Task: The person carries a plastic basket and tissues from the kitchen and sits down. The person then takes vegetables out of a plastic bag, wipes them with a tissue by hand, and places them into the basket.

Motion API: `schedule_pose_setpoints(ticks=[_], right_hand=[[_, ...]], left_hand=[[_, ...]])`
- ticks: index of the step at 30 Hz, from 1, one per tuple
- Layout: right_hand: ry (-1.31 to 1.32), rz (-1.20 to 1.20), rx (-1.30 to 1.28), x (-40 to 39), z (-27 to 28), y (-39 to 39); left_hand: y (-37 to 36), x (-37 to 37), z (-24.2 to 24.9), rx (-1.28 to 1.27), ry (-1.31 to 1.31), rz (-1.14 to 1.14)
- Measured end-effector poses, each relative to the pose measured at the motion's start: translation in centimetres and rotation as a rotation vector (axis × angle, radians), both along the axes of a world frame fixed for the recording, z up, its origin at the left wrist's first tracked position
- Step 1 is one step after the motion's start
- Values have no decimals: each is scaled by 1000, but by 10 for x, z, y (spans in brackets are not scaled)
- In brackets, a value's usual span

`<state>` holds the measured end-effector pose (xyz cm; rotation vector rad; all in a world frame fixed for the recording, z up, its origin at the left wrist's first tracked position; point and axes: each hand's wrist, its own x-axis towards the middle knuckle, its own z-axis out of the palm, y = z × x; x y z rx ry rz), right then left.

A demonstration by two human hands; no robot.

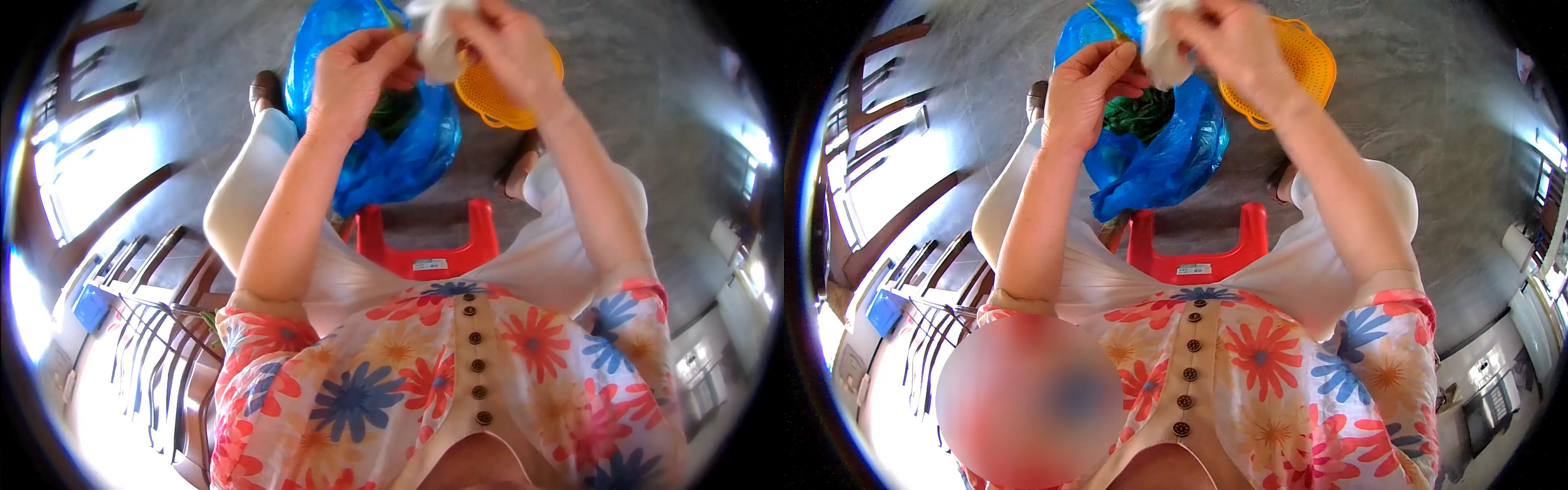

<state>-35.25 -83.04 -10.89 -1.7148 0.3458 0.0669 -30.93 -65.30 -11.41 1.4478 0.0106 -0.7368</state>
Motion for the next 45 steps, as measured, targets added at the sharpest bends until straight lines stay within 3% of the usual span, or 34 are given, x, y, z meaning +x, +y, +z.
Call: schedule_pose_setpoints(ticks=[1, 3, 7, 13, 16, 19, 20, 23, 26, 29, 32, 35, 39, 42, 45], right_hand=[[6, 141, -55, -5, 0, 8], [-352, 206, -515, -12, -16, 27], [-331, 245, -894, -18, -18, 32], [-334, 413, -1072, -38, -37, 36], [-556, 500, -937, -42, -53, 26], [-83, 365, -530, -31, -30, 22], [-184, 471, -664, -26, -15, 9], [157, 493, -592, -7, -15, -26], [-50, 236, -341, -2, -17, -38], [-256, 35, 132, 3, -9, 6], [-364, 152, -434, -13, -12, 45], [-251, 244, -605, -18, -19, 43], [-176, 232, -514, -19, -20, 37], [-75, 283, -173, -17, -13, 30], [114, 366, 376, -11, -17, 18]], left_hand=[[-3, -1, -2, -83, 119, 26], [-5, -5, -6, -131, 262, 50], [-5, -6, -12, -6, 283, 49], [6, 14, -15, 77, 203, 250], [26, 33, -21, -92, 324, 315], [42, 38, -44, -427, 512, 154], [43, 37, -43, -415, 500, 204], [36, 36, -35, -359, 460, 328], [32, 33, -35, -285, 451, 368], [21, 23, -36, -264, 425, 301], [-4, -2, -18, -240, 310, 294], [-2, -4, -16, -121, 280, 281], [0, -1, -9, -42, 171, 263], [12, 10, -20, -36, 127, 237], [17, 15, -25, -98, 221, 224]])
